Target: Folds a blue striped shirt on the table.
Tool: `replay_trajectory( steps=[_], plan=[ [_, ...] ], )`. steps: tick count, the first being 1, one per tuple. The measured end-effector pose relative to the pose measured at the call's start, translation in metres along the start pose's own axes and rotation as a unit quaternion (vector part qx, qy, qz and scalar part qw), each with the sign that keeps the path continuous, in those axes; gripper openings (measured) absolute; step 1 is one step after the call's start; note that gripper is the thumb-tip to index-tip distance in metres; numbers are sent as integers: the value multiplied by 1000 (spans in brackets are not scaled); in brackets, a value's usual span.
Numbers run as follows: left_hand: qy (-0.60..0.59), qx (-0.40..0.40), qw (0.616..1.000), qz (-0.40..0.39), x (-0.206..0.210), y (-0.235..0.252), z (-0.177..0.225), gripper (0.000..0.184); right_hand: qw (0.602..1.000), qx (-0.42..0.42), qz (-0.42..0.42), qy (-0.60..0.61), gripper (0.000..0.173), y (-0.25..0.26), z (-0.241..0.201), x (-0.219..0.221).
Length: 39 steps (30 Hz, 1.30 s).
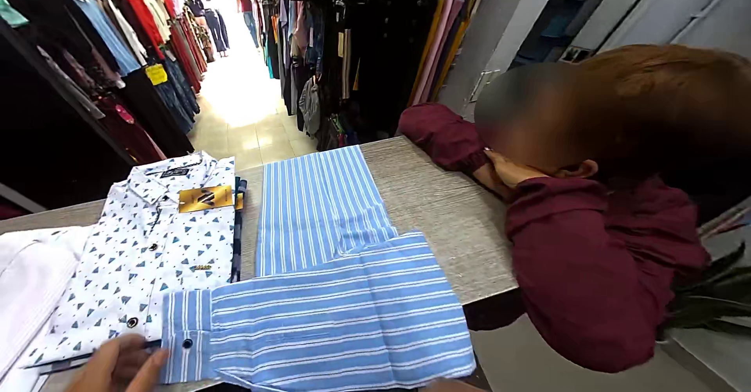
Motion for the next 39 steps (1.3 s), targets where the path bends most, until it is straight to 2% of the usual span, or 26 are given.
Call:
replay_trajectory(
  steps=[2,6,7,9,10,11,14,16,18,20,21,23,24,26,27,29,32,34,36,39],
  plan=[
    [-59,-94,994,-12,20,-22,-15,40,996,-30,-60,-61,24,15,-10,19],
    [-135,-122,982,41,33,-29,-19,55,976,-114,-158,-98,27,51,-6,65],
    [-154,-116,980,52,32,-28,-23,50,975,-119,-161,-100,28,56,-1,71],
    [-267,-111,955,60,27,-24,-19,28,977,-100,-165,-94,28,61,7,73],
    [-344,-97,931,69,24,-22,-12,20,978,-87,-166,-89,28,62,8,72],
    [-424,-83,899,70,23,-20,-4,23,979,-76,-169,-84,29,61,10,71],
    [-655,-65,753,4,38,-10,34,33,982,-49,-167,-72,30,61,15,66],
    [-731,-86,676,-39,59,-6,58,35,986,-20,-156,-45,34,61,17,61],
    [-742,-151,648,-87,92,-11,80,32,990,24,-140,22,45,58,20,53],
    [-699,-215,659,-175,127,-22,110,29,986,55,-116,102,62,51,22,43],
    [-672,-217,668,-235,141,-28,127,31,986,55,-102,119,60,48,22,34],
    [-632,-129,680,-349,156,-35,159,42,993,63,-46,86,41,45,20,16],
    [-609,-65,697,-373,156,-35,169,47,995,83,-13,60,35,46,20,7],
    [-556,27,757,-343,144,-24,177,53,992,123,29,-3,41,49,24,-12],
    [-527,44,790,-309,140,-16,174,54,990,132,45,-34,47,51,25,-24],
    [-500,41,820,-276,138,-6,164,51,980,142,86,-110,62,55,26,-52],
    [-506,31,806,-306,143,-7,166,49,948,131,141,-254,82,56,34,-83],
    [-523,35,784,-334,151,-7,175,50,939,109,140,-294,86,57,36,-83],
    [-543,-5,761,-354,163,-6,183,61,944,101,129,-285,82,57,35,-76],
    [-572,-111,721,-375,180,-4,189,75,971,122,108,-175,74,58,35,-63]
  ],
)
Point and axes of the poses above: each hand's wrist, its own y-axis towards the middle knuckle, its own x-axis out of the palm, z = x × y, the point moved 10 cm from there along y, towards the middle knuckle, and after that the axes turned 2 degrees about -z, right-handed, at the moved point
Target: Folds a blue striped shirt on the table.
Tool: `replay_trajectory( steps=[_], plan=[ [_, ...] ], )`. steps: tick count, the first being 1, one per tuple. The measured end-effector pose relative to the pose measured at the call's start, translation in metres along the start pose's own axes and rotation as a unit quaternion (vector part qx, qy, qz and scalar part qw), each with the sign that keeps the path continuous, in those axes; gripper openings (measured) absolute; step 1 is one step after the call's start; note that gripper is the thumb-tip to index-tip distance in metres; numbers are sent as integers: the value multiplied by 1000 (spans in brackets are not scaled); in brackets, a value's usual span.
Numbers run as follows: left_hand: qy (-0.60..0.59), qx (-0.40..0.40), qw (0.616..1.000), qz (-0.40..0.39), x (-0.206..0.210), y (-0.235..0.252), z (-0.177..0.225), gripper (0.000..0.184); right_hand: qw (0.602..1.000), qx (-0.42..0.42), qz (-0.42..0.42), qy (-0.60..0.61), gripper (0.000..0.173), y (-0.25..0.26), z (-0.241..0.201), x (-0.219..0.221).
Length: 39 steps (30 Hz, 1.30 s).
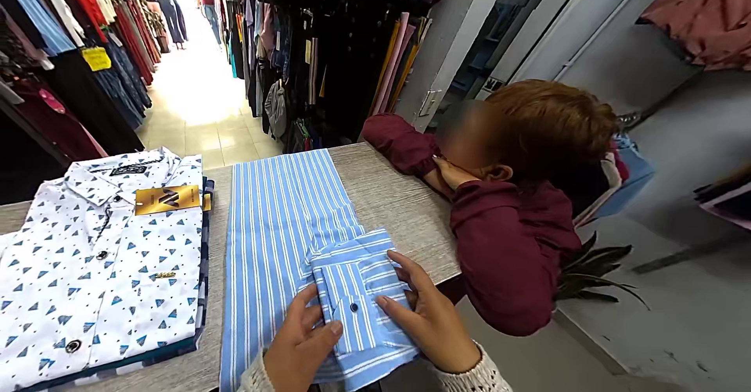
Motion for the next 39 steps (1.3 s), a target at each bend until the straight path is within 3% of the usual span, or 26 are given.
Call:
replay_trajectory(
  steps=[2,4,8,12,15,18,22,25,30,31,33,35,37,39],
  plan=[
    [-53,-33,998,11,5,4,-1,73,998,-3,-13,59,67,-1,-7,3],
    [-72,-6,997,19,5,0,7,64,993,-24,-25,115,60,-3,-23,4],
    [-52,170,984,22,-14,-38,43,47,975,-97,-89,176,48,-12,-75,18],
    [20,273,951,145,-71,-83,64,46,957,-161,-190,147,51,-15,-107,71],
    [102,234,927,274,-120,-100,47,52,952,-168,-242,83,53,-13,-103,114],
    [150,168,924,308,-137,-103,26,58,952,-177,-250,21,50,-13,-96,134],
    [137,180,931,287,-128,-107,30,61,956,-174,-233,33,44,-11,-94,126],
    [139,241,922,270,-112,-111,52,60,960,-135,-238,52,45,-10,-87,123],
    [187,359,890,209,-68,-115,92,58,959,-242,-146,21,32,-16,-104,116],
    [188,364,893,186,-58,-113,95,56,957,-227,-169,60,34,-17,-105,117],
    [209,356,903,116,-35,-101,98,49,938,-118,-247,213,55,-22,-98,121],
    [279,352,893,27,-4,-83,94,51,885,8,-273,377,55,-25,-89,121],
    [372,365,852,-46,24,-68,85,48,870,68,-246,423,57,-21,-79,113],
    [440,413,797,-29,34,-64,79,33,879,71,-218,417,45,-11,-63,104]
  ],
)
Point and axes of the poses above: each hand's wrist, its own y-axis towards the middle knuckle, its own x-axis out of the palm, z = x × y, the point moved 10 cm from there along y, towards the middle knuckle, and after that the axes turned 2 degrees about -z, right-handed, at the moved point
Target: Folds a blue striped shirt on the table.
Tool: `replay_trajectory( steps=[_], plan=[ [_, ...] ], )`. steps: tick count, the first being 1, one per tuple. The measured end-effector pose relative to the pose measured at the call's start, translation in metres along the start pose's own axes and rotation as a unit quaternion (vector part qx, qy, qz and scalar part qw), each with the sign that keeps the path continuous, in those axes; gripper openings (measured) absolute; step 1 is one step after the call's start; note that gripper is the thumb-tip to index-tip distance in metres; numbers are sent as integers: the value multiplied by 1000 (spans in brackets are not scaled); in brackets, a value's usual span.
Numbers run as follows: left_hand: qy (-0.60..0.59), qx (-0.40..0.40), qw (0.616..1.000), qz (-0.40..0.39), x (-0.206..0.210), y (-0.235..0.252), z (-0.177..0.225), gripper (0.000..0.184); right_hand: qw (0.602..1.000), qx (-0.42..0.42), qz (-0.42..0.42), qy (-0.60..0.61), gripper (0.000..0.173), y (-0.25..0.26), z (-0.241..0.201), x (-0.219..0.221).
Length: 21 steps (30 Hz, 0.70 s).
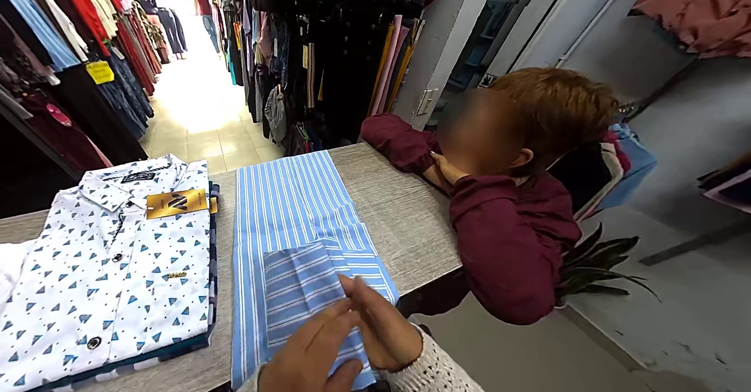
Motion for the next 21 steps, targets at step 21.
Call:
replay_trajectory(
  steps=[21],
  plan=[
    [-169,-358,888,234,-62,-111,-88,56,996,38,-67,-34,50,16,10,38]
  ],
)
Point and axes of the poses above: each hand's wrist, its own y-axis towards the middle knuckle, its own x-axis out of the palm, z = x × y, the point moved 10 cm from there along y, towards the middle knuckle, and after that the axes turned 2 degrees about -z, right-handed, at the moved point
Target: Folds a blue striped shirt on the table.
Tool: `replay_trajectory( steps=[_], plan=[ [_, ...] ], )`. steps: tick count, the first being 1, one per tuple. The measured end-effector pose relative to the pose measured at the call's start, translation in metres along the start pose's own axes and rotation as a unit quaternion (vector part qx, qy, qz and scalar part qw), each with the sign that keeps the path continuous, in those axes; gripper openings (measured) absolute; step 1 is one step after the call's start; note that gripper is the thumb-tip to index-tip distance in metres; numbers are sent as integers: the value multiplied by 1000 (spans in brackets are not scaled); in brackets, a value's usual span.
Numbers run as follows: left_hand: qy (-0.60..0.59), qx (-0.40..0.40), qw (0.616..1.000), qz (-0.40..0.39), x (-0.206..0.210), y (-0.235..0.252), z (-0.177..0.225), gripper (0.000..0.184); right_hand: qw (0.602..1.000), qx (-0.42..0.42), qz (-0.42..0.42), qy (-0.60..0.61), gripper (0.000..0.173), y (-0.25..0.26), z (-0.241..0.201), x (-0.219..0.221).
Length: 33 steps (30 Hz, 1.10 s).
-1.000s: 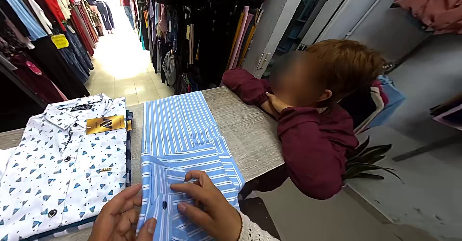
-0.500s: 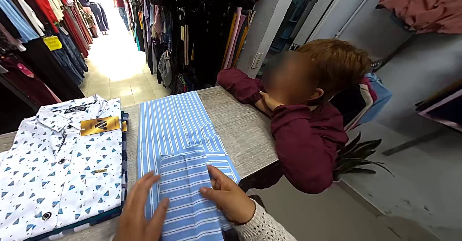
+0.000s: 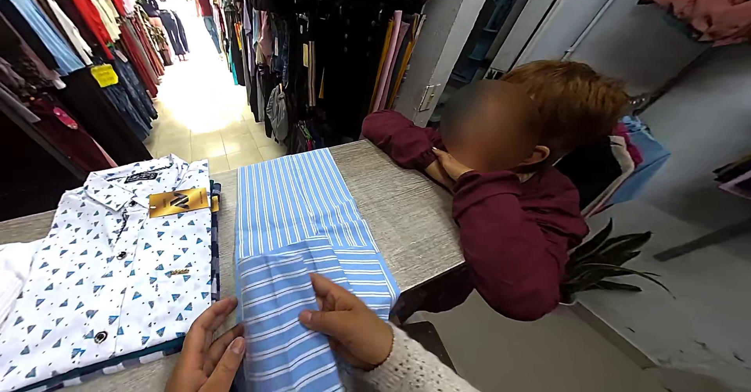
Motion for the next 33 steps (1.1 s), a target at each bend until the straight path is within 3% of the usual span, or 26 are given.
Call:
replay_trajectory(
  steps=[4,7,9,14,20,25,27,29,31,32,33],
  plan=[
    [-23,-2,1000,-20,-1,-2,-13,58,983,-75,153,-73,42,-40,-46,-82],
    [-25,10,999,-36,-2,-1,-19,56,945,-113,267,-149,43,-95,-90,-161],
    [-22,20,998,-48,0,0,-22,55,923,-118,319,-180,40,-127,-115,-191],
    [-23,30,997,-68,8,0,-20,51,894,-152,359,-220,43,-166,-151,-202],
    [-26,27,996,-77,6,-7,-20,48,817,-126,418,-376,49,-174,-160,-189],
    [-26,26,997,-62,3,-14,-14,45,759,-177,368,-508,50,-154,-171,-147],
    [-55,17,995,-75,8,-14,-10,44,763,-200,330,-518,50,-132,-169,-112],
    [-132,-8,986,-105,19,-12,-9,52,800,-211,254,-500,50,-95,-149,-71],
    [-213,-49,967,-128,29,-9,-13,79,865,-177,103,-457,54,-52,-102,-23],
    [-238,-64,962,-114,28,-7,-16,85,888,-159,15,-432,61,-38,-80,4],
    [-246,-71,964,-76,23,-7,-18,79,898,-143,-45,-415,63,-30,-63,23]
  ],
)
Point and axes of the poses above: each hand's wrist, its own y-axis towards the middle knuckle, its own x-axis out of the palm, z = x × y, the point moved 10 cm from there along y, towards the middle knuckle, and after that the axes turned 2 degrees about -z, right-handed, at the moved point
